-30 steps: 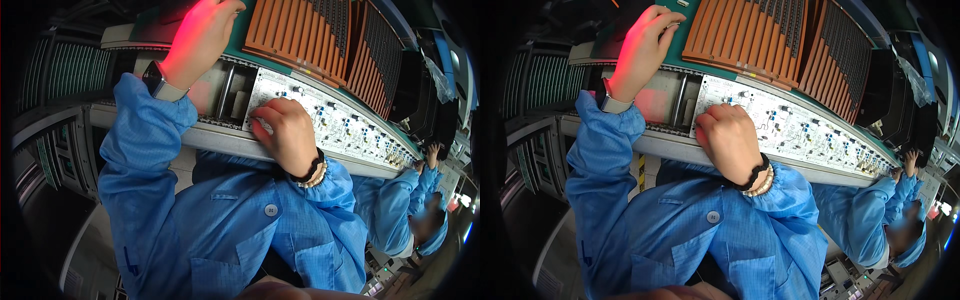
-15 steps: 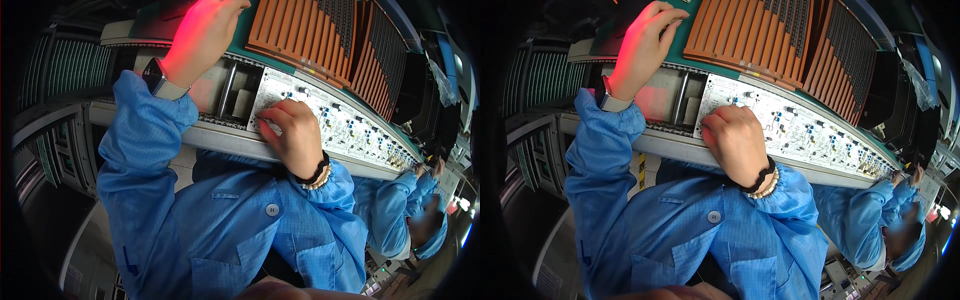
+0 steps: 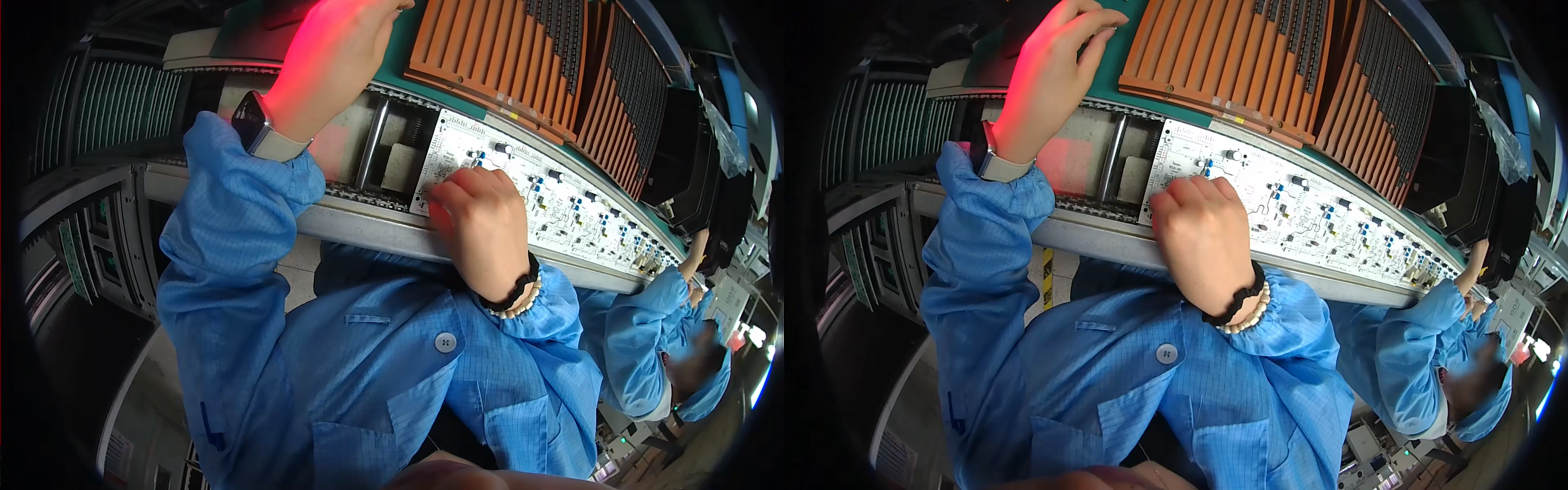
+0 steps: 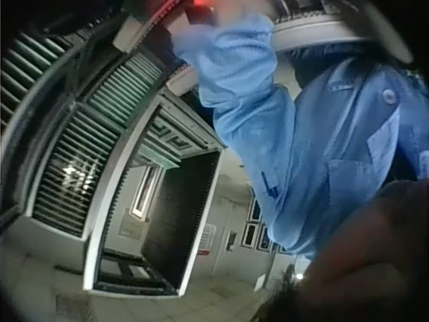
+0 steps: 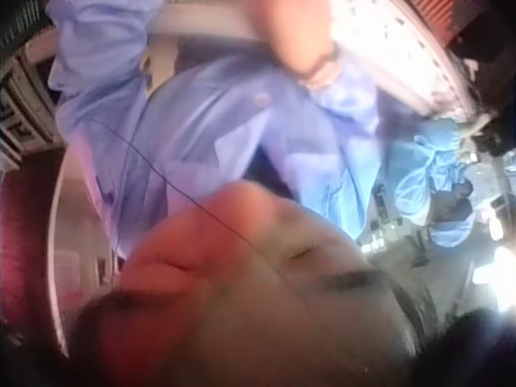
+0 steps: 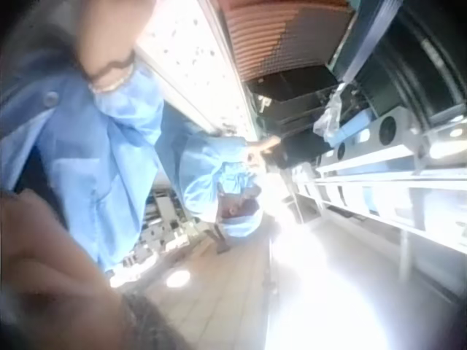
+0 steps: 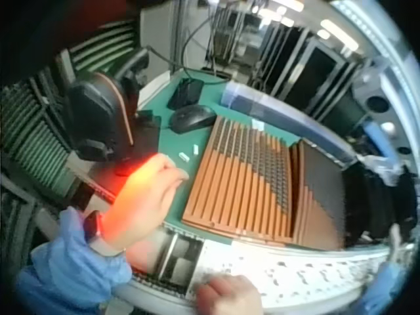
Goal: Manually pick electronic components from bins and place them onto a printed circuit board on an assembly line.
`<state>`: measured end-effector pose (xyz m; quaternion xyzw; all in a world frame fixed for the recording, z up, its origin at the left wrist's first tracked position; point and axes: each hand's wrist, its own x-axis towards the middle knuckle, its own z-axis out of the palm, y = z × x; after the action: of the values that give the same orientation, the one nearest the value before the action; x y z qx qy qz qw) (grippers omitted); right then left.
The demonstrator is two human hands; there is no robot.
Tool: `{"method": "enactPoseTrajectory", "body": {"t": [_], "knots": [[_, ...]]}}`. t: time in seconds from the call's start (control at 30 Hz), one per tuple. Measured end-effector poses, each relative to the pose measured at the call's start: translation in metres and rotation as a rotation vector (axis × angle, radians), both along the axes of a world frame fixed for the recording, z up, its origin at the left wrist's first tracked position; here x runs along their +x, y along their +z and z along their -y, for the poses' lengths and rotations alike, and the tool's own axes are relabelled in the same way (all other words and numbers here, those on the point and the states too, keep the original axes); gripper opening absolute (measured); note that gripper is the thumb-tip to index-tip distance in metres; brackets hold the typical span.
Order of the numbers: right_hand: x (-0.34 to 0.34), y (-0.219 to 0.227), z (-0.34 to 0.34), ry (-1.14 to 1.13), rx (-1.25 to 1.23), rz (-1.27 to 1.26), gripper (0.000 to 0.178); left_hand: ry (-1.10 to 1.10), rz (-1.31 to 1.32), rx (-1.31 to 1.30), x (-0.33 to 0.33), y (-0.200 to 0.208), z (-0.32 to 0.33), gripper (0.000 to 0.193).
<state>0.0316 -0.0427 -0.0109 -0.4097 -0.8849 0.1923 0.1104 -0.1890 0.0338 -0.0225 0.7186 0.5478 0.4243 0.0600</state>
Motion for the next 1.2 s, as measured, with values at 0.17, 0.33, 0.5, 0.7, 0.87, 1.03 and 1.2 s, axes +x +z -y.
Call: {"method": "enactPoseTrajectory", "body": {"t": [0.17, 0.33, 0.5, 0.7, 0.87, 1.03, 1.2], "knots": [[0.002, 0.005, 0.019, 0.139, 0.195, 0.214, 0.024, 0.011, 0.055, 0.041, 0.01, 0.008, -0.003, 0.013], [0.041, 0.017, 0.015, 0.074, 0.051, 0.046, 0.045, 0.058, 0.029, 0.013, 0.005, -0.008, -0.006, 0.019], [0.166, 0.067, -0.013, -0.396, 0.449, -0.055, 0.045, -0.124, -0.015, 0.088, 0.046, 0.013, 0.015, 0.015], [0.36, 0.05, -0.092, -0.838, 0.527, -0.054, 0.029, -0.44, -0.143, -0.054, 0.121, 0.011, 0.036, 0.016], [0.383, 0.007, -0.127, -0.687, 0.299, -0.043, 0.039, -0.456, -0.253, -0.223, 0.161, -0.01, 0.026, 0.012], [0.357, -0.002, -0.135, -0.606, 0.187, -0.044, 0.025, -0.458, -0.324, -0.228, 0.172, -0.018, 0.022, 0.013], [0.358, 0.0, -0.138, -0.562, 0.336, 0.012, 0.02, -0.5, -0.355, -0.192, 0.175, -0.019, 0.019, 0.015]]}}
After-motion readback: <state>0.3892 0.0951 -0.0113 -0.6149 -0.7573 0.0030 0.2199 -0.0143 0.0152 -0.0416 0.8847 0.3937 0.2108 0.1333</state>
